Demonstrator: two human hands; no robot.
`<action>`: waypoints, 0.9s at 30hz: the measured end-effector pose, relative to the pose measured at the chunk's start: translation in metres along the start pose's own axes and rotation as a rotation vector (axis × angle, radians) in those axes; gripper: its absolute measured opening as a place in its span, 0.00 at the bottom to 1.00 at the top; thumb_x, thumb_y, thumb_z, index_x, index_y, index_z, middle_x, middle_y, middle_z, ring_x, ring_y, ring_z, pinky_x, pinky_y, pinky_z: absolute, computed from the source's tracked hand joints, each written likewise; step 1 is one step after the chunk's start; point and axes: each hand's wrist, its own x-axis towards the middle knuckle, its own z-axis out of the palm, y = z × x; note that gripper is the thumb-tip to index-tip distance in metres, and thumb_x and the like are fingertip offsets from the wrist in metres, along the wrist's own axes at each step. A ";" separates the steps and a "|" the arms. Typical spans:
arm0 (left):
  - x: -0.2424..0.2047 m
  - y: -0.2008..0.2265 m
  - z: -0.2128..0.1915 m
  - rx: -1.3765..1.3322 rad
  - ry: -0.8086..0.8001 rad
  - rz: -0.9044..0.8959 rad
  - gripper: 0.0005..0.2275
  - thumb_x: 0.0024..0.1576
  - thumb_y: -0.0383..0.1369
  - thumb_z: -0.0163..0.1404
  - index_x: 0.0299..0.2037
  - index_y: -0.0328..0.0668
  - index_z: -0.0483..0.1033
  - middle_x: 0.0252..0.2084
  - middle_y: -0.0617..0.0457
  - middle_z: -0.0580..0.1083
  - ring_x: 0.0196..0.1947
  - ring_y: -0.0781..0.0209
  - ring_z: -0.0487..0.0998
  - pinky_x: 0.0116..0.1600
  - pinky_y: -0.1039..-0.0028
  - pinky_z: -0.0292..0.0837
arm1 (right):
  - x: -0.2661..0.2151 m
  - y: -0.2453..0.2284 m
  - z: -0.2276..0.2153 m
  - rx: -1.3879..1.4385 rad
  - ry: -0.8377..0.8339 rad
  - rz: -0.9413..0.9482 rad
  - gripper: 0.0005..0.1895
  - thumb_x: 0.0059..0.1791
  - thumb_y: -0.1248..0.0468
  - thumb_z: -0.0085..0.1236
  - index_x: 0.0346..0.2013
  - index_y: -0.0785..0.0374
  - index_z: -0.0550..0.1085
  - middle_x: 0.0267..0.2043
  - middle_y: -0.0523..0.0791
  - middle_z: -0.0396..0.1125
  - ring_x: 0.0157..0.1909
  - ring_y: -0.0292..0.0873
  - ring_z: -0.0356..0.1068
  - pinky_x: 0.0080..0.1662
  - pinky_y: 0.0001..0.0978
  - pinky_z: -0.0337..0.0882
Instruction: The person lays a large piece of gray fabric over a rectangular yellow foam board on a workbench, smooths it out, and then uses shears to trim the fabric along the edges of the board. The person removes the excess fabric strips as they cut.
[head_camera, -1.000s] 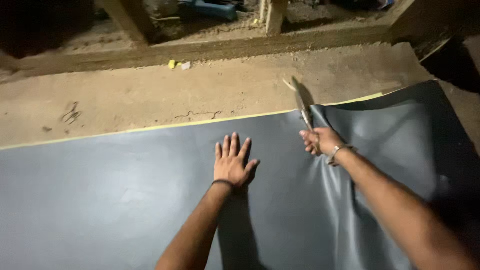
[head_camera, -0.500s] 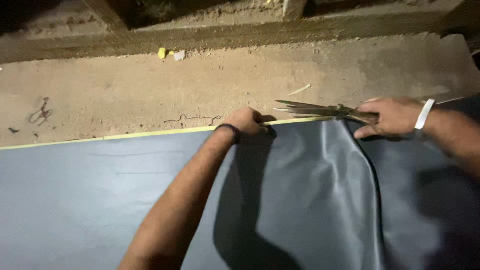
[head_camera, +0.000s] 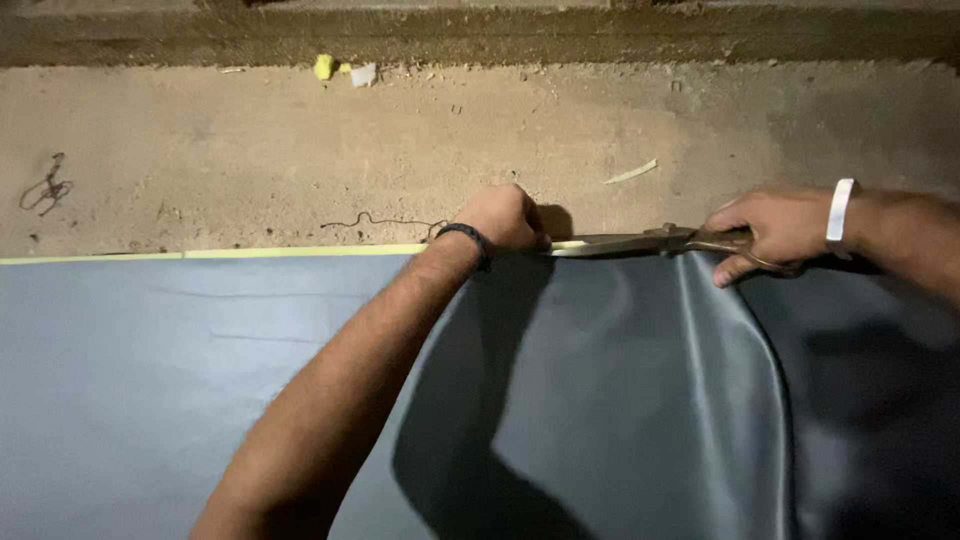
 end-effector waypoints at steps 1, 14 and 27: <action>0.001 0.001 0.001 0.001 0.009 0.002 0.14 0.46 0.43 0.65 0.38 0.48 0.87 0.39 0.48 0.83 0.40 0.51 0.84 0.49 0.64 0.79 | 0.001 -0.002 -0.002 -0.011 -0.021 -0.006 0.35 0.35 0.39 0.69 0.53 0.46 0.77 0.39 0.43 0.75 0.40 0.44 0.79 0.45 0.44 0.77; -0.139 -0.092 -0.008 -0.080 0.665 0.046 0.11 0.59 0.37 0.55 0.47 0.44 0.81 0.45 0.46 0.81 0.41 0.51 0.83 0.47 0.64 0.79 | 0.013 -0.008 -0.002 -0.073 0.029 -0.131 0.34 0.37 0.34 0.66 0.51 0.46 0.79 0.39 0.42 0.77 0.47 0.44 0.77 0.50 0.44 0.76; -0.173 -0.097 -0.006 0.217 0.774 0.130 0.15 0.62 0.45 0.53 0.51 0.44 0.78 0.54 0.45 0.75 0.58 0.47 0.72 0.62 0.56 0.67 | 0.015 -0.044 -0.004 -0.203 0.058 -0.092 0.38 0.36 0.30 0.58 0.53 0.44 0.78 0.36 0.43 0.78 0.46 0.42 0.79 0.50 0.43 0.76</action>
